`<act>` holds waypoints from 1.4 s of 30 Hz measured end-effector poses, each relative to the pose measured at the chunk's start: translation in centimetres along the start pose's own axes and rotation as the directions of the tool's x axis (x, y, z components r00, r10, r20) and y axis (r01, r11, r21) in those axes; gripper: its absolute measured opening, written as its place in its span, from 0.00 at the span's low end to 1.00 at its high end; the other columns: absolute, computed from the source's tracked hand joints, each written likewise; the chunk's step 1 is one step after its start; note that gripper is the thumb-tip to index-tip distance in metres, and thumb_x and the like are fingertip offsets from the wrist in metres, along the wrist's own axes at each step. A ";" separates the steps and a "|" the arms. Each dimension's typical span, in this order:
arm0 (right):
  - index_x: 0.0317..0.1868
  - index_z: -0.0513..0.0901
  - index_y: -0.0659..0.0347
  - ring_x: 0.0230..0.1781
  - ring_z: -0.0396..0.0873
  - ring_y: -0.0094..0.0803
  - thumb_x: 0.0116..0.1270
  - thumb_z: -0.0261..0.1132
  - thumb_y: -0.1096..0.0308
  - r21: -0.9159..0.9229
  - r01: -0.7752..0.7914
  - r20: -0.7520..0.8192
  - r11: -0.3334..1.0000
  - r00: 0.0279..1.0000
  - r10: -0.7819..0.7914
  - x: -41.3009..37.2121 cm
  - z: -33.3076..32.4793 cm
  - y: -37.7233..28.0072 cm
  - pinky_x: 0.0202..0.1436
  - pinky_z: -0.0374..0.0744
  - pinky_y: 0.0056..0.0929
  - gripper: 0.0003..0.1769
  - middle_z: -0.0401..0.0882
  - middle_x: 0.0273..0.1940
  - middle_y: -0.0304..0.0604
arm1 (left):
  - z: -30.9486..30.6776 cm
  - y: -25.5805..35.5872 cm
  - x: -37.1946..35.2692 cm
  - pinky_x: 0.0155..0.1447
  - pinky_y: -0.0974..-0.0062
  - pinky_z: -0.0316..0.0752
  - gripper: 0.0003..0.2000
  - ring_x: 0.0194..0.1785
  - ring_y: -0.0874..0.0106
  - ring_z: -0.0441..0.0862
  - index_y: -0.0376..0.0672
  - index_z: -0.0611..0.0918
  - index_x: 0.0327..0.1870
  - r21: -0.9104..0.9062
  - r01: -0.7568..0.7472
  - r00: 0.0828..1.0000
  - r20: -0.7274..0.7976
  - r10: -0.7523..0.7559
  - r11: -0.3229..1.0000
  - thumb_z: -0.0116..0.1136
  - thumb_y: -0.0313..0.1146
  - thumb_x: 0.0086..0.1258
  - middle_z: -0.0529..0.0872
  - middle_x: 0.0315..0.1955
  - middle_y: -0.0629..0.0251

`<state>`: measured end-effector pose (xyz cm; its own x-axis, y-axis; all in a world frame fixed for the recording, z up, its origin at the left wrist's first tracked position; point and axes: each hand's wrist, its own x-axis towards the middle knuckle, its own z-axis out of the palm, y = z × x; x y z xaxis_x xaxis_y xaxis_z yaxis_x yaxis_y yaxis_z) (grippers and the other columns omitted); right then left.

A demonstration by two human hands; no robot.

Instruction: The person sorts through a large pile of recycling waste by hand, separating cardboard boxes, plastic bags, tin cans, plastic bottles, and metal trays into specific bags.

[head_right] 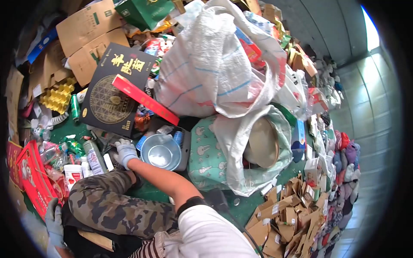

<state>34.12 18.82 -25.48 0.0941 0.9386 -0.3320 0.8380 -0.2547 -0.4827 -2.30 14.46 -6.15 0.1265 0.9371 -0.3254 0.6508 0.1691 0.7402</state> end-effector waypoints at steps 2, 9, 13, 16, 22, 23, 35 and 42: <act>0.52 0.72 0.58 0.59 0.69 0.40 0.53 0.66 0.54 -0.226 0.000 -0.093 0.974 0.995 -0.022 1.9 1.5 0.4 0.58 0.67 0.41 0.28 0.74 0.52 0.50 | -0.5 0.5 -0.1 0.62 0.72 0.65 0.18 0.57 0.68 0.73 0.34 0.71 0.59 0.030 0.056 0.996 0.072 -0.058 0.998 0.45 0.31 0.71 0.76 0.53 0.56; 0.54 0.77 0.54 0.63 0.65 0.43 0.51 0.66 0.54 -0.249 -0.324 0.266 0.913 0.883 0.386 5.8 4.8 3.4 0.58 0.69 0.39 0.29 0.65 0.64 0.48 | -0.7 0.0 -0.7 0.59 0.73 0.67 0.19 0.54 0.68 0.74 0.34 0.69 0.60 0.029 0.077 0.997 0.023 -0.077 0.997 0.45 0.32 0.72 0.75 0.54 0.55; 0.51 0.78 0.63 0.53 0.75 0.43 0.45 0.67 0.50 -0.126 -0.265 0.252 0.956 0.923 0.289 4.5 4.2 5.1 0.54 0.73 0.35 0.34 0.73 0.56 0.54 | -0.1 0.3 -0.2 0.57 0.72 0.69 0.18 0.51 0.69 0.76 0.34 0.72 0.58 0.014 0.047 0.998 0.031 -0.048 0.999 0.48 0.32 0.69 0.78 0.49 0.56; 0.49 0.75 0.67 0.43 0.79 0.41 0.39 0.72 0.52 0.389 -0.178 0.229 0.904 0.969 0.092 3.7 4.0 4.6 0.48 0.76 0.32 0.37 0.79 0.43 0.55 | -1.2 3.2 -0.4 0.52 0.73 0.72 0.17 0.47 0.70 0.78 0.36 0.73 0.56 0.088 0.075 0.993 0.082 -0.082 0.993 0.50 0.31 0.67 0.81 0.44 0.58; 0.56 0.67 0.64 0.49 0.73 0.27 0.44 0.74 0.65 0.731 -0.157 0.346 0.664 0.924 -0.162 3.5 3.8 3.0 0.54 0.72 0.26 0.38 0.73 0.46 0.41 | -1.9 5.1 0.4 0.52 0.77 0.72 0.18 0.48 0.74 0.78 0.36 0.72 0.57 -0.220 0.126 0.992 0.015 -0.126 0.967 0.51 0.29 0.66 0.81 0.44 0.59; 0.57 0.66 0.64 0.50 0.72 0.27 0.44 0.74 0.66 0.769 -0.120 0.328 0.628 0.917 -0.226 3.1 2.2 1.5 0.56 0.70 0.26 0.39 0.72 0.48 0.40 | -1.8 5.3 0.6 0.53 0.77 0.72 0.18 0.48 0.74 0.78 0.36 0.72 0.57 -0.220 0.123 0.992 0.012 -0.123 0.968 0.51 0.28 0.66 0.81 0.44 0.59; 0.62 0.62 0.61 0.51 0.74 0.31 0.53 0.65 0.67 0.971 -0.021 0.048 0.238 0.993 -0.106 -5.2 -9.4 8.1 0.55 0.73 0.30 0.35 0.73 0.52 0.41 | -3.2 2.7 -2.9 0.51 0.75 0.73 0.19 0.46 0.73 0.80 0.37 0.75 0.55 -0.099 0.046 0.999 0.024 -0.044 0.994 0.56 0.32 0.63 0.82 0.42 0.58; 0.61 0.64 0.60 0.51 0.74 0.32 0.55 0.63 0.67 0.994 -0.088 0.074 0.067 0.979 0.188 -16.2 -4.2 16.3 0.54 0.74 0.33 0.32 0.73 0.51 0.40 | -7.6 -0.9 -5.4 0.63 0.70 0.65 0.36 0.59 0.70 0.72 0.41 0.70 0.61 0.033 -0.077 0.996 -0.042 0.078 0.996 0.70 0.44 0.50 0.76 0.55 0.59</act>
<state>48.47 0.40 -24.54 0.2098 0.8543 -0.4755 -0.4866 -0.3306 -0.8087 -9.26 11.60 -0.63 0.1455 0.9594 -0.2416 0.6637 0.0864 0.7430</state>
